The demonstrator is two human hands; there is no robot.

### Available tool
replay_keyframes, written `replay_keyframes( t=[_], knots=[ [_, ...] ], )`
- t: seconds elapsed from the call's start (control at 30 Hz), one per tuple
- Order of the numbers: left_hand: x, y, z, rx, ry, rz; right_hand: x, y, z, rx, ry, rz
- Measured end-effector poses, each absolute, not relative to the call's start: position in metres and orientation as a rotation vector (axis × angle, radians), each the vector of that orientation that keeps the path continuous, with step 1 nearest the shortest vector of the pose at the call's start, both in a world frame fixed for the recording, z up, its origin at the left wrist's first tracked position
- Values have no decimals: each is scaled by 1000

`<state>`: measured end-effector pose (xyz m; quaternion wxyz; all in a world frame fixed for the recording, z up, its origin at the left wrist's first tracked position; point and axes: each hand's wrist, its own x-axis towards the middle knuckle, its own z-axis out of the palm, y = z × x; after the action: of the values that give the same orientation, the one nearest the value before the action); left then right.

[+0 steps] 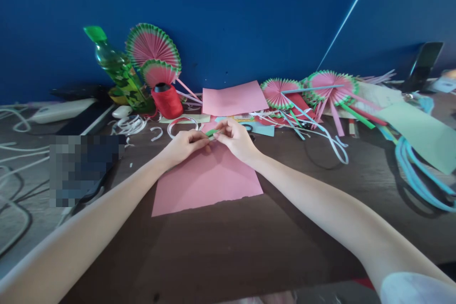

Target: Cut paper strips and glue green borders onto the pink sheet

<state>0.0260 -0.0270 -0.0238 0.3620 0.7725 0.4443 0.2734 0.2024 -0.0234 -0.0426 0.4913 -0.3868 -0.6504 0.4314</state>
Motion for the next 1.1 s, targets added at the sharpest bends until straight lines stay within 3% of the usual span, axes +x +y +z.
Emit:
replay_keyframes(
  t=[0.27, 0.53, 1.1],
  knots=[
    [26, -29, -21, 1956, 1157, 719, 205, -23, -42, -992, -1500, 961],
    [28, -31, -24, 1963, 1253, 823, 204, -36, -37, -859, -1846, 299],
    [31, -30, -28, 2277, 1228, 839, 203, -32, -45, -854, -1943, 224]
  ],
)
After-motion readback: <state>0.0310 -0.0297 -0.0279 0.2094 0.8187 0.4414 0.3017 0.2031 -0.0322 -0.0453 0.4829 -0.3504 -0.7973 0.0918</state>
